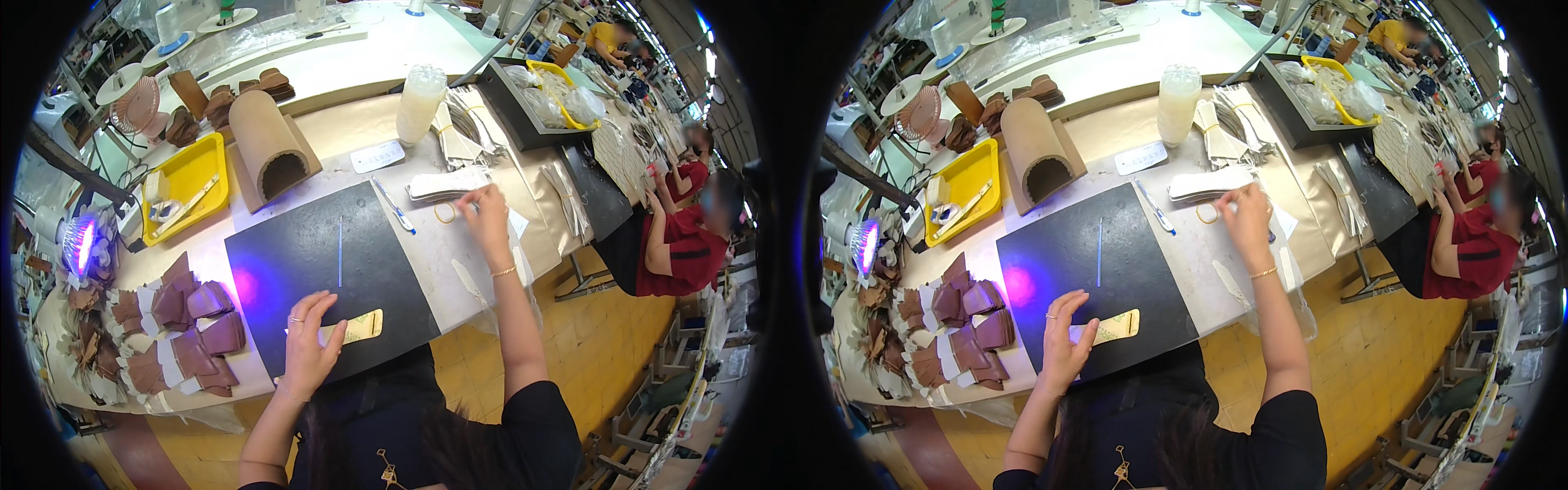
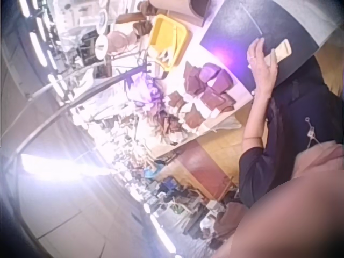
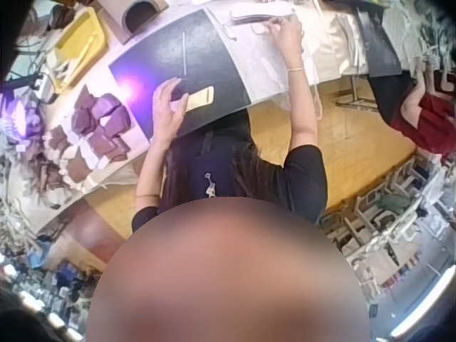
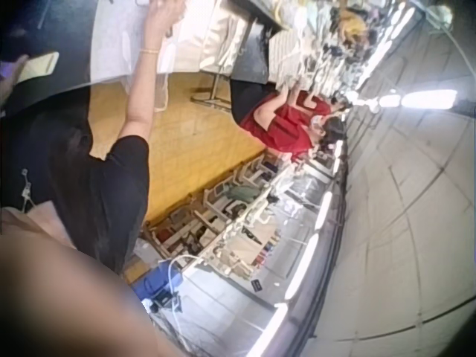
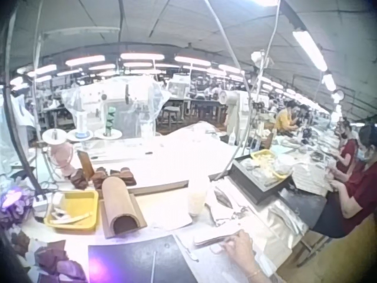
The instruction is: The person repeatedly marks individual fabric pieces with a pen on a workbench, then stacks them. The person handles a stack of white fabric pieces and a stack of brown fabric pieces, using a pen to mark the white pieces one by one.
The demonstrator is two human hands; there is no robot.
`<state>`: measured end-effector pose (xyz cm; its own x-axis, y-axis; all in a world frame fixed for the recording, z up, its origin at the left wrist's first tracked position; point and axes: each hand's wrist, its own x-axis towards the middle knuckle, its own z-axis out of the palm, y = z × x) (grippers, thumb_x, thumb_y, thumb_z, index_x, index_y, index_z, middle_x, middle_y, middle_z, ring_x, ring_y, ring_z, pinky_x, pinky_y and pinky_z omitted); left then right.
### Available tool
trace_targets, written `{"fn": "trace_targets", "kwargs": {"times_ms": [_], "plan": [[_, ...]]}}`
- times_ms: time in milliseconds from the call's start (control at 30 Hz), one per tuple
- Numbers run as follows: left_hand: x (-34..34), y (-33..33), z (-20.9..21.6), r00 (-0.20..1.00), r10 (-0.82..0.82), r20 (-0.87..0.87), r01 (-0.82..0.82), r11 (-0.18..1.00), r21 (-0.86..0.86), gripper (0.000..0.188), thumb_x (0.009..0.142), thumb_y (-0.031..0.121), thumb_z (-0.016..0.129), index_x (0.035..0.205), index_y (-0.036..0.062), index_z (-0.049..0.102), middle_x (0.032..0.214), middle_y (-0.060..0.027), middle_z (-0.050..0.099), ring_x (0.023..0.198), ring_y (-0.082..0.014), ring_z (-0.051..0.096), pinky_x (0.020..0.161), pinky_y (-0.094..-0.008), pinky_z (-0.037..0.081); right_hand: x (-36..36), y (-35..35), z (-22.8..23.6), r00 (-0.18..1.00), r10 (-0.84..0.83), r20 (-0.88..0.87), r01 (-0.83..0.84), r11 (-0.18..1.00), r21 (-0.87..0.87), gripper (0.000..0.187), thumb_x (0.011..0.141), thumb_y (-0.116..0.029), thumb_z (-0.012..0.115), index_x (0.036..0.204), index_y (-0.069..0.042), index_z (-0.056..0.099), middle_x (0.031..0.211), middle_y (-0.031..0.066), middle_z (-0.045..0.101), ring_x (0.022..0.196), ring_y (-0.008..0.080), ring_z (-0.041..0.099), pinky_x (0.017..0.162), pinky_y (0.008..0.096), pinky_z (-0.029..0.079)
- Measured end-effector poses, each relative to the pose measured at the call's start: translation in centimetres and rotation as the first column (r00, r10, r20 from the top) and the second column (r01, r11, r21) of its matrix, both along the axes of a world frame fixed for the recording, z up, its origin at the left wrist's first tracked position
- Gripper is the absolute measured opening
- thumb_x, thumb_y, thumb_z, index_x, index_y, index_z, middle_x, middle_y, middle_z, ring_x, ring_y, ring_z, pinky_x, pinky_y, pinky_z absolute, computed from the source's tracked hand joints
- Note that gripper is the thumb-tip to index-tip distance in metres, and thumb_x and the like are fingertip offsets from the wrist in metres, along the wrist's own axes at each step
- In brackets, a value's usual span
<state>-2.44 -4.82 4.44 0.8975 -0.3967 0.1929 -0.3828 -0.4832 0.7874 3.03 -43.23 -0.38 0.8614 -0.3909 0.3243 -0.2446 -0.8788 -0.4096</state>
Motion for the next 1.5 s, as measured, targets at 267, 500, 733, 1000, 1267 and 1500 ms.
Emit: {"fn": "trace_targets", "kwargs": {"times_ms": [267, 500, 733, 1000, 1267, 1500], "plan": [[-2.2, 0.4, -3.4, 0.977, 0.083, 0.197, -0.120, 0.975, 0.186, 0.045, 0.083, 0.009, 0.078, 0.126, 0.0098, 0.064, 0.148, -0.0176, 0.043, 0.142, -0.0420, 0.035, 0.115, -0.0530, 0.031, -0.9, 5.2, -0.8, 0.980, -0.008, -0.197, 0.008, 1.000, -0.003, 0.018, 0.084, -0.025, 0.079, 0.085, -0.009, 0.071, 0.106, 0.0048, 0.056, 0.108, 0.0273, 0.050, 0.092, 0.0491, 0.033], [-2.6, 0.2, -5.6, 0.908, -0.115, 0.402, 0.002, 0.963, 0.270, 0.056, 0.079, 0.016, 0.082, 0.131, 0.0137, 0.062, 0.156, -0.0193, 0.033, 0.147, -0.0453, 0.025, 0.116, -0.0599, 0.027, 6.0, 9.0, 3.1, 0.938, 0.336, 0.084, -0.341, 0.855, 0.392, 0.021, 0.089, -0.016, 0.073, 0.085, 0.000, 0.061, 0.081, 0.0175, 0.067, 0.076, 0.0328, 0.065, 0.070, 0.0396, 0.050], [-2.4, -0.4, -5.4, 0.937, -0.138, 0.321, 0.020, 0.938, 0.346, 0.056, 0.081, 0.021, 0.081, 0.132, 0.0133, 0.061, 0.158, -0.0210, 0.030, 0.149, -0.0473, 0.021, 0.119, -0.0618, 0.023, 12.8, 12.6, 3.2, 0.861, 0.425, 0.280, -0.465, 0.881, 0.089, 0.017, 0.090, -0.017, 0.073, 0.086, -0.001, 0.071, 0.087, 0.0140, 0.069, 0.079, 0.0323, 0.067, 0.075, 0.0390, 0.053], [-2.2, -0.4, -5.7, 0.888, -0.212, 0.408, 0.064, 0.936, 0.347, 0.043, 0.083, 0.022, 0.078, 0.124, 0.0173, 0.069, 0.152, -0.0171, 0.041, 0.146, -0.0436, 0.029, 0.116, -0.0616, 0.028, 12.6, -1.1, 4.5, 0.949, -0.098, 0.300, 0.122, 0.991, -0.060, 0.027, 0.089, -0.024, 0.074, 0.107, -0.004, 0.070, 0.102, 0.0136, 0.070, 0.099, 0.0319, 0.066, 0.086, 0.0409, 0.052], [-2.5, 0.0, -5.5, 0.862, -0.237, 0.448, 0.101, 0.946, 0.307, 0.042, 0.079, 0.017, 0.078, 0.120, 0.0185, 0.071, 0.151, -0.0149, 0.045, 0.145, -0.0410, 0.032, 0.116, -0.0586, 0.027, 17.4, -2.8, 0.3, 0.967, -0.208, -0.146, 0.147, 0.927, -0.345, 0.056, 0.079, -0.033, 0.079, 0.126, -0.008, 0.063, 0.115, 0.0156, 0.071, 0.108, 0.0368, 0.064, 0.094, 0.0486, 0.050], [-2.3, 0.1, -5.4, 0.857, -0.253, 0.450, 0.137, 0.952, 0.275, 0.044, 0.078, 0.015, 0.079, 0.120, 0.0197, 0.069, 0.148, -0.0137, 0.047, 0.143, -0.0402, 0.034, 0.116, -0.0565, 0.029, 15.8, -5.8, 2.9, 0.776, -0.291, 0.559, -0.231, 0.694, 0.682, 0.044, 0.095, -0.015, 0.067, 0.133, 0.001, 0.054, 0.115, 0.0093, 0.067, 0.101, 0.0146, 0.062, 0.090, 0.0278, 0.050]]}}
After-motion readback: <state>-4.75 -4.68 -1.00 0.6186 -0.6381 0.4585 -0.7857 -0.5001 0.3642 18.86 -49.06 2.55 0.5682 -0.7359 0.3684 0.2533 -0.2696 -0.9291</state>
